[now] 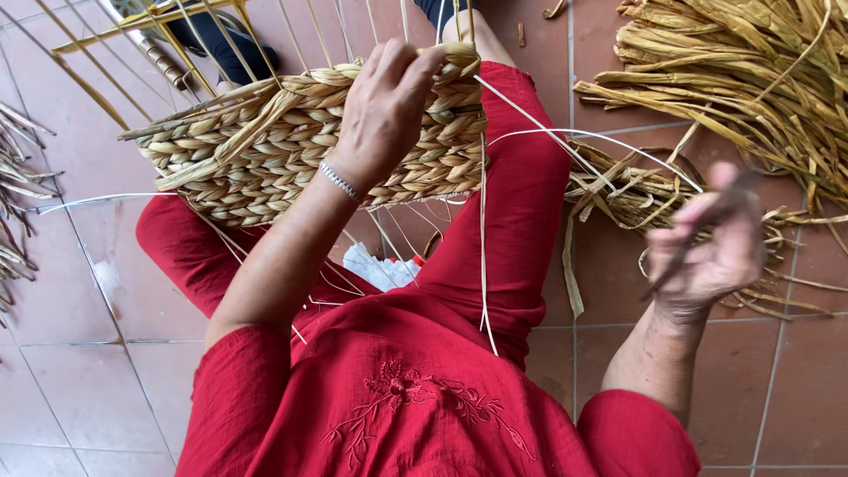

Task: The person sits on a tiled floor weaving dried palm leaves around a bamboo frame to form a basket panel. They interlace leaves over and under the warp strands, pull each leaf tight, and use scissors to trim excess material.

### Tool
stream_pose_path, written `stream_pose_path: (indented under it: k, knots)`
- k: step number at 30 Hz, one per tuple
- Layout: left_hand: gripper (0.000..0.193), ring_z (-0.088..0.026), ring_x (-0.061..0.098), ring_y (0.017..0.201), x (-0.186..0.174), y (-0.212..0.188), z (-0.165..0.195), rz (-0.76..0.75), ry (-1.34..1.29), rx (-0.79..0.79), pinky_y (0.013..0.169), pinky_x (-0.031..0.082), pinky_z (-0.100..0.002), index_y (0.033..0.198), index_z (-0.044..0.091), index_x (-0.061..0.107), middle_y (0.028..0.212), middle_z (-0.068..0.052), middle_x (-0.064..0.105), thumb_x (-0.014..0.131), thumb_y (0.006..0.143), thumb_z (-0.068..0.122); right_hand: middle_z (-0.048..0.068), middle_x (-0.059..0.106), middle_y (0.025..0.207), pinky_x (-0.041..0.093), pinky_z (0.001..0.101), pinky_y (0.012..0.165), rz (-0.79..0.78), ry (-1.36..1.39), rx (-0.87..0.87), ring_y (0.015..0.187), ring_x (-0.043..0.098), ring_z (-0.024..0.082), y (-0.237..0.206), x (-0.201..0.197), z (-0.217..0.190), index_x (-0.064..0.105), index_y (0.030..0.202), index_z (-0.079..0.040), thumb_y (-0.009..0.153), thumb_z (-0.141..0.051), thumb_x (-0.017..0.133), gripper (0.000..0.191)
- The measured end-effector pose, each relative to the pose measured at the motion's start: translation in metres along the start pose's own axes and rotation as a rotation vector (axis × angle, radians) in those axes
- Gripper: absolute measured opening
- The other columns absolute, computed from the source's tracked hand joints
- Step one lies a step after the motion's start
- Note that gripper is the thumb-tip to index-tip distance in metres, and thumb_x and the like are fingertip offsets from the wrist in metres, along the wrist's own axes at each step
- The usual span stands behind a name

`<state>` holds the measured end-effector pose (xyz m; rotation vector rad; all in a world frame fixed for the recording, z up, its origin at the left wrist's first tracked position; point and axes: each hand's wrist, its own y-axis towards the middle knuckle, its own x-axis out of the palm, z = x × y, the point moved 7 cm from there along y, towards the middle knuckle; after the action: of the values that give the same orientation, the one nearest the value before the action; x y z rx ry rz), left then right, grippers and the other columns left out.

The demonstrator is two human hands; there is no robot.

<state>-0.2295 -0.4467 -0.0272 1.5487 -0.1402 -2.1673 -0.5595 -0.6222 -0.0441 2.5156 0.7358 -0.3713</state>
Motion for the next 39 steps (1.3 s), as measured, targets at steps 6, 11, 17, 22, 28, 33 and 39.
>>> stream_pose_path:
  k: [6,11,17,22,28,33,39]
  knots:
    - [0.031,-0.028,0.056,0.102,0.019,0.019,-0.014,-0.164,0.148,0.193,0.082,0.053,-0.041,0.12,0.009,0.061,0.109,-0.01,0.053,0.072,0.091,0.011,0.008,0.059,0.093,0.05,0.039,0.072,-0.443,-0.359,-0.361,0.079,0.061,0.024,0.059,0.108,-0.078,0.066,0.137,-0.005,0.09,-0.042,0.094,0.066]
    - [0.028,-0.029,0.058,0.102,0.024,0.021,-0.019,-0.256,0.136,0.205,0.083,0.055,-0.041,0.115,0.008,0.061,0.109,-0.01,0.054,0.072,0.09,0.01,0.007,0.056,0.093,0.048,0.0421,0.073,-0.449,-0.462,-0.419,0.084,0.06,0.025,0.072,0.158,-0.063,0.069,0.134,-0.009,0.077,-0.037,0.096,0.069]
    - [0.024,-0.029,0.06,0.1,0.024,0.025,-0.013,-0.25,0.09,0.224,0.08,0.056,-0.041,0.111,0.007,0.06,0.108,-0.01,0.055,0.072,0.091,0.013,0.006,0.055,0.096,0.046,0.0414,0.072,-0.444,-0.566,-0.517,0.084,0.06,0.023,0.07,0.162,-0.055,0.07,0.138,-0.012,0.074,-0.03,0.096,0.071]
    - [0.02,-0.026,0.063,0.098,0.027,0.028,-0.009,-0.284,0.176,0.269,0.073,0.056,-0.039,0.109,0.008,0.06,0.106,-0.008,0.057,0.072,0.092,0.01,0.006,0.054,0.097,0.046,0.0404,0.072,-0.43,-0.658,-0.648,0.085,0.06,0.022,0.074,0.169,-0.056,0.067,0.142,-0.012,0.076,-0.024,0.092,0.072]
    - [0.02,-0.025,0.065,0.091,0.028,0.033,-0.008,-0.31,0.199,0.26,0.068,0.058,-0.037,0.105,0.006,0.062,0.106,-0.011,0.054,0.07,0.088,0.006,0.006,0.053,0.093,0.045,0.0389,0.069,-0.409,-0.625,-0.798,0.081,0.058,0.023,0.074,0.172,-0.054,0.063,0.147,-0.007,0.092,-0.034,0.086,0.066]
    - [0.013,-0.025,0.066,0.089,0.024,0.036,-0.007,-0.293,0.143,0.248,0.069,0.058,-0.039,0.101,0.008,0.062,0.105,-0.01,0.053,0.072,0.092,0.008,0.006,0.054,0.087,0.043,0.0382,0.063,-0.449,-0.619,-0.791,0.073,0.058,0.021,0.075,0.179,-0.044,0.064,0.143,-0.005,0.095,-0.038,0.082,0.062]
    - [0.015,-0.027,0.064,0.074,0.002,0.042,-0.014,-0.15,-0.003,0.15,0.062,0.054,-0.04,0.104,0.004,0.061,0.103,-0.012,0.056,0.072,0.094,0.001,0.003,0.056,0.085,0.04,0.0367,0.063,-0.501,-0.627,-0.757,0.07,0.058,0.018,0.078,0.175,-0.034,0.066,0.143,-0.005,0.094,-0.041,0.084,0.064]
